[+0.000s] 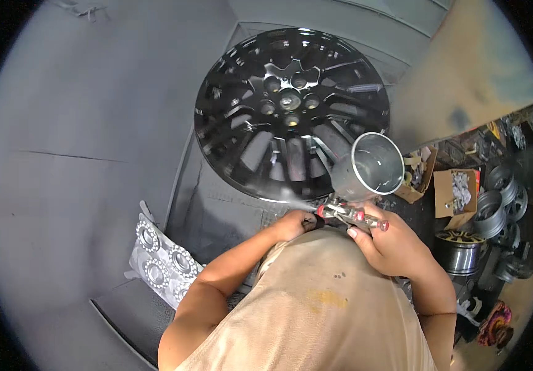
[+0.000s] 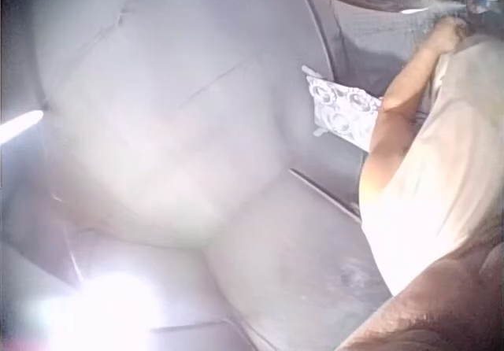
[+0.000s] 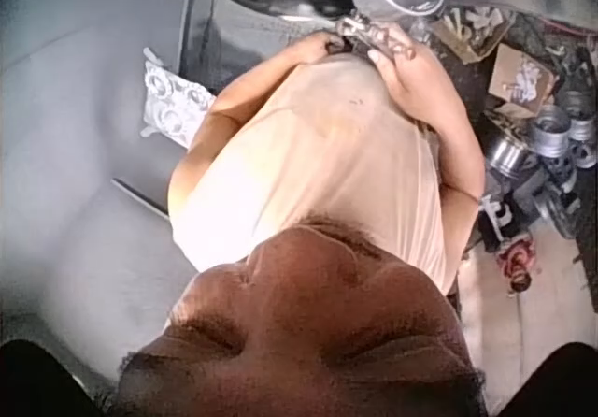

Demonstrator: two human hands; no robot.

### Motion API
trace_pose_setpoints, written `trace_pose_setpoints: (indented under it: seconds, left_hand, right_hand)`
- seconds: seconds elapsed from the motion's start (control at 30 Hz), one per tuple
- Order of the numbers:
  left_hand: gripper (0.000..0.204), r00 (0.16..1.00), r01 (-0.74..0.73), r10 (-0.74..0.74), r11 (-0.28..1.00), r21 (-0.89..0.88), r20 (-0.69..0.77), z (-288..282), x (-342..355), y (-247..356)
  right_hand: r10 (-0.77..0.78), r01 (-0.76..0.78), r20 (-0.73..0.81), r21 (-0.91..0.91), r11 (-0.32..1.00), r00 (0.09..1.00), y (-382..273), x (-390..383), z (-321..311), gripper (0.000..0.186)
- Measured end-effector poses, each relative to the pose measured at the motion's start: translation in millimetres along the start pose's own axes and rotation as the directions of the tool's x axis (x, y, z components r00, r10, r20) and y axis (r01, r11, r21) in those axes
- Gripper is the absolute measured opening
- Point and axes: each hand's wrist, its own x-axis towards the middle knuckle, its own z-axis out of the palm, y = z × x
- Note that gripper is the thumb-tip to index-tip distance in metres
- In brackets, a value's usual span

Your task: The person is using a spray gun to paint a car wheel rim.

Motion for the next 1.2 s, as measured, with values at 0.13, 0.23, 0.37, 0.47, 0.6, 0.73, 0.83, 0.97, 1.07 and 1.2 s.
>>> trace_pose_setpoints:
  seconds: [0.13, 0.23, 0.37, 0.47, 0.6, 0.73, 0.83, 0.97, 1.07, 1.2]
  left_hand:
    - [0.027, 0.965, 0.007, -0.127, 0.887, -0.463, -0.23, 18, -3, -50]
    - [0.027, 0.9, 0.003, -0.436, 0.035, -0.999, -0.013, 2, 10, -73]
    - [0.024, 0.808, -0.094, -0.589, -0.075, -0.993, -0.032, -2, 21, -79]
    - [0.023, 0.888, 0.038, -0.454, -0.073, -0.997, 0.067, -6, 19, -70]
    - [0.032, 0.875, 0.046, -0.482, -0.01, -0.999, 0.045, -5, 28, -76]
    - [0.025, 0.902, 0.066, -0.432, 0.083, -0.994, 0.024, 12, 41, -86]
    - [0.017, 0.827, -0.093, -0.557, 0.0, -0.996, -0.077, 14, 37, -59]
    - [0.018, 0.834, -0.095, -0.55, -0.045, -0.995, -0.055, 23, 41, -48]
    - [0.02, 0.858, -0.087, -0.512, -0.075, -0.993, -0.036, 39, 57, -55]
    - [0.022, 0.858, -0.078, -0.511, -0.055, -0.995, -0.039, 36, 66, -17]
  right_hand:
    - [-0.142, 0.143, 0.057, -0.021, 0.989, 0.988, -18, 38, 10, 0.03]
    - [-0.17, 0.171, 0.029, -0.03, 0.985, 0.985, -33, 67, 18, 0.029]
    - [-0.309, 0.306, -0.085, -0.047, 0.951, 0.947, -42, 108, 27, 0.03]
    - [-0.238, 0.231, -0.09, -0.081, 0.97, 0.967, -54, 132, 19, 0.033]
    - [-0.252, 0.21, -0.282, -0.17, 0.963, 0.926, -63, 151, 7, 0.03]
    - [-0.382, 0.212, -0.489, -0.369, 0.905, 0.784, -51, 158, -16, 0.027]
    - [-0.272, 0.048, -0.608, -0.358, 0.933, 0.746, -37, 141, -40, 0.027]
    - [-0.213, -0.138, -0.746, -0.378, 0.915, 0.631, -8, 97, -62, 0.03]
    - [-0.08, -0.276, -0.786, -0.309, 0.91, 0.613, 13, 48, -68, 0.03]
    - [0.195, -0.369, -0.772, -0.055, 0.928, 0.605, 44, -27, -51, 0.026]
